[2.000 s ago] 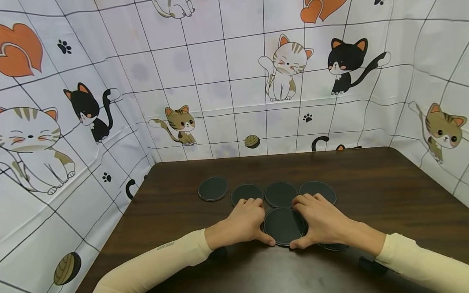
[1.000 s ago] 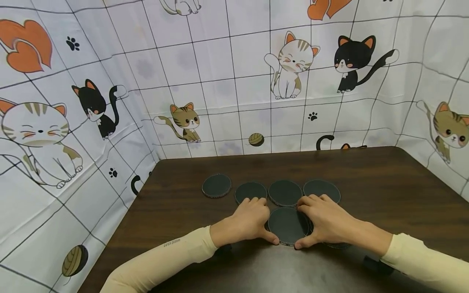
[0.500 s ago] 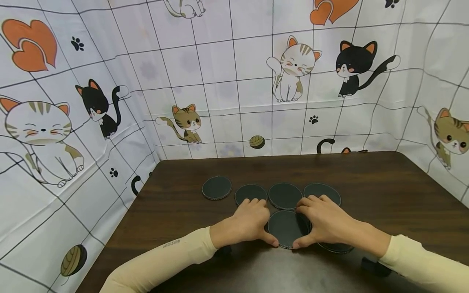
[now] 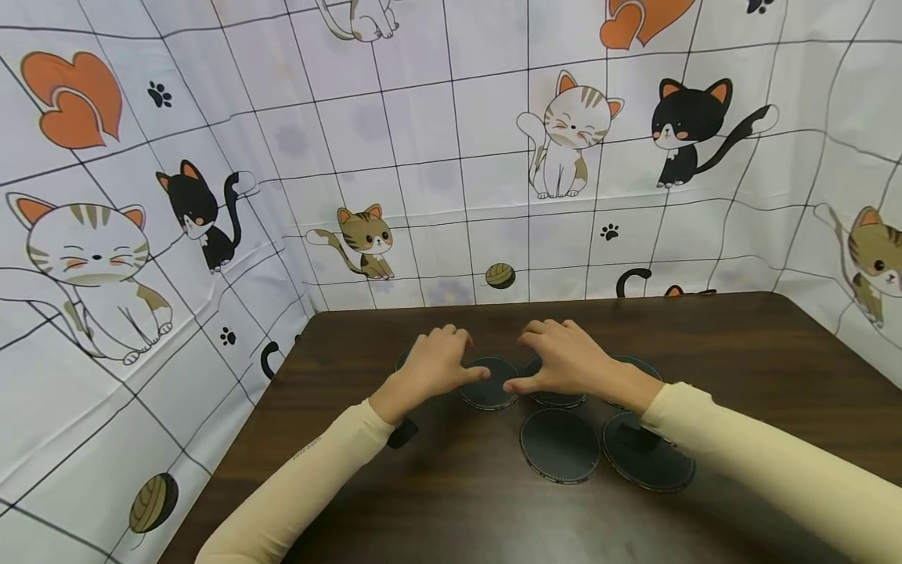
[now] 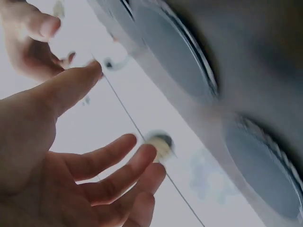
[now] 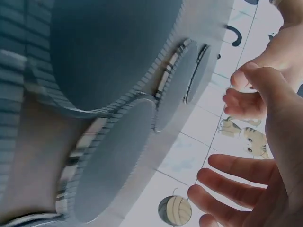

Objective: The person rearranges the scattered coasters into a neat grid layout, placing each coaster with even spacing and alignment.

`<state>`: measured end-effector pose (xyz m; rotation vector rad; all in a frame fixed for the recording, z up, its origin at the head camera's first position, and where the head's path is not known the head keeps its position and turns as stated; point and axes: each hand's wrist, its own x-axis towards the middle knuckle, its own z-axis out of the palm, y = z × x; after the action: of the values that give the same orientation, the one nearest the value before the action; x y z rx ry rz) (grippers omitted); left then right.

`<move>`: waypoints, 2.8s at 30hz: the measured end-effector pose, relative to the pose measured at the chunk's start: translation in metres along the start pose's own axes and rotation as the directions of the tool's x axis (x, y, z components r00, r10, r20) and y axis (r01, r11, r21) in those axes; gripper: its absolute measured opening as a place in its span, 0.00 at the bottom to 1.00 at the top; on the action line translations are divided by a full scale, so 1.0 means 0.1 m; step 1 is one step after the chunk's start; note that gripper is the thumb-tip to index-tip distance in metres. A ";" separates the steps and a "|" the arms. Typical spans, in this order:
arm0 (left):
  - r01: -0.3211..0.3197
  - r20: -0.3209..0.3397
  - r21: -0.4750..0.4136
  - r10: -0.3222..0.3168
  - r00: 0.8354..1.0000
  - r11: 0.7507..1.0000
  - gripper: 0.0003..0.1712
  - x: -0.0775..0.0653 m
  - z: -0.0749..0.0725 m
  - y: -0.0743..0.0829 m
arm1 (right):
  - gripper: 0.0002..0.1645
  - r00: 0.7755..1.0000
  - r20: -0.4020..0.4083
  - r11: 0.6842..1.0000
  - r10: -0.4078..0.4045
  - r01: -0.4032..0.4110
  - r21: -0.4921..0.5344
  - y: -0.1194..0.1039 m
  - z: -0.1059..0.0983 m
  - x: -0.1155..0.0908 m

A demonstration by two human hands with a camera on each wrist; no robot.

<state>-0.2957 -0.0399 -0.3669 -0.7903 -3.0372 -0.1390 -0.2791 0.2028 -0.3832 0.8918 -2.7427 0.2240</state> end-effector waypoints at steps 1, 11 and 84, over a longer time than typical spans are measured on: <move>0.020 -0.011 0.000 -0.020 1.000 1.000 0.39 0.03 -0.02 -0.09 | 0.54 1.000 0.009 1.000 0.007 -0.007 0.009 -0.01 0.01 0.09; 0.162 0.189 0.050 -0.168 0.967 0.986 0.67 0.14 0.03 -0.96 | 0.53 0.976 0.216 0.998 0.033 -0.042 0.036 -0.30 0.51 0.74; -0.212 0.342 0.341 0.089 0.936 0.916 0.67 -0.81 0.04 0.34 | 0.55 0.976 0.080 0.977 -0.204 0.199 0.072 -0.75 0.30 -0.38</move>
<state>-0.2084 -0.0497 -0.3702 -1.0966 -3.1079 0.6118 -0.2103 0.1571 -0.4179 1.2157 -2.7104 0.2403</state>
